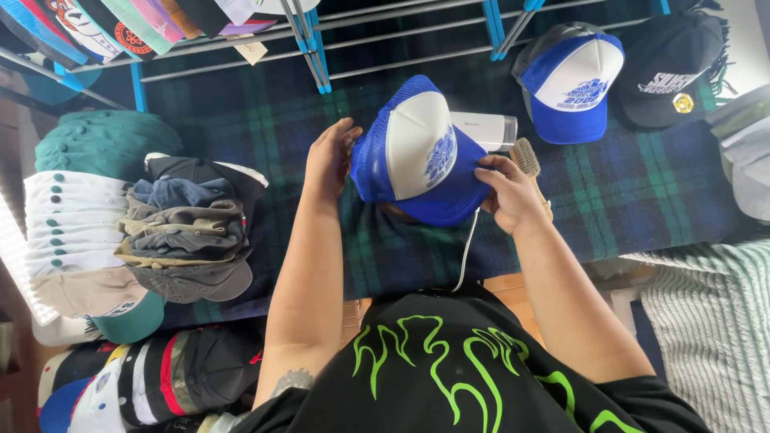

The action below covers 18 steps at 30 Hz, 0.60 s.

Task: Cleaning and organizing a collection of baseball caps using a hair dryer and a brush to reshape and tidy them.

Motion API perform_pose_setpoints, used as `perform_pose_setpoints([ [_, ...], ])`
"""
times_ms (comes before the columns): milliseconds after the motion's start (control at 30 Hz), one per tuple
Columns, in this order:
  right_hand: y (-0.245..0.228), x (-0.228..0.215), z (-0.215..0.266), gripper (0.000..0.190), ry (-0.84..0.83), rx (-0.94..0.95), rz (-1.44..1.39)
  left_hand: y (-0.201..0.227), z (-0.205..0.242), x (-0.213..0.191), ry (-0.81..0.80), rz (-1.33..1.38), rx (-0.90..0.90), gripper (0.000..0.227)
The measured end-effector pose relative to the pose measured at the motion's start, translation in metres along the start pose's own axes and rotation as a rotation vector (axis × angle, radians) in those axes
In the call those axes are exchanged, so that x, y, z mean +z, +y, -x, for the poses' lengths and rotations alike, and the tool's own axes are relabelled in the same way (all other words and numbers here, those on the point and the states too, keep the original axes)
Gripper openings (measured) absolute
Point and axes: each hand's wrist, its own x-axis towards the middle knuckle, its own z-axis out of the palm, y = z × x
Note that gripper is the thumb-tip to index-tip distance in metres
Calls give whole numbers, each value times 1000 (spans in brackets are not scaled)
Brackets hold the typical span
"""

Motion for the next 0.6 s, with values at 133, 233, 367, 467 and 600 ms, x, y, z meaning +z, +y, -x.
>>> perform_pose_setpoints([
  [133,15,-9,5,24,15,24,40,-18,-7,-16,80,-23,105,37],
  [233,18,0,36,23,60,21,100,-17,34,-4,-75,-117,319,44],
  [367,37,7,66,24,41,109,45,-37,43,8,-153,-441,353,47],
  [467,39,2,69,26,4,148,5,-42,43,14,-99,-610,325,46],
  [600,39,-3,77,24,-4,152,24,-52,46,14,-61,-647,313,46],
])
